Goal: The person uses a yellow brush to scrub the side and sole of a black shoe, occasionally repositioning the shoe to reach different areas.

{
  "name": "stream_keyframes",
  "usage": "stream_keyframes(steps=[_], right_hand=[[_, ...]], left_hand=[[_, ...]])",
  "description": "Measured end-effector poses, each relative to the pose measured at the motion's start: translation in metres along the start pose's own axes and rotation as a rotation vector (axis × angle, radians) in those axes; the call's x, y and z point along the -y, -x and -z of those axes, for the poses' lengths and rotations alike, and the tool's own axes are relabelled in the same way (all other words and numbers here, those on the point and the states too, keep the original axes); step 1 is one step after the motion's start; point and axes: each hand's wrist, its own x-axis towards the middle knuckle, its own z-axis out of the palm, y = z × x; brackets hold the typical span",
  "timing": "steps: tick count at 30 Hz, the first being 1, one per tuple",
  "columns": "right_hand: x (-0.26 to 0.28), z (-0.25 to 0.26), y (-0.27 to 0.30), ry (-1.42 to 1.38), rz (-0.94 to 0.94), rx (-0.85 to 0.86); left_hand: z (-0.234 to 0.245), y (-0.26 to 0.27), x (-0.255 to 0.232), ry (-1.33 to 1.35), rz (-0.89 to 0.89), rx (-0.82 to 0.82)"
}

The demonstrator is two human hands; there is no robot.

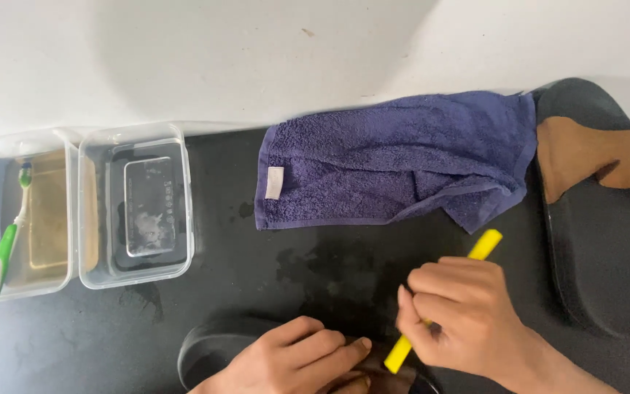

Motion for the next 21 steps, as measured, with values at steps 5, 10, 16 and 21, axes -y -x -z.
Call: stream_keyframes(steps=[5,10,16,21], right_hand=[[0.013,0.011,-0.013,0.133,0.144,-0.086],[0.006,0.01,-0.006,0.434,0.102,-0.087],[0.01,0.006,0.0,-0.498,-0.096,0.096],[0.012,0.013,-0.007,0.277,0.157,-0.102]], left_hand=[[0.01,-0.001,0.003,0.015,-0.035,0.046],[0.011,-0.003,0.001,0.027,-0.056,0.043],[0.006,-0.003,0.005,0.049,-0.071,0.087],[0.009,-0.005,0.003,0.117,-0.018,0.051]])
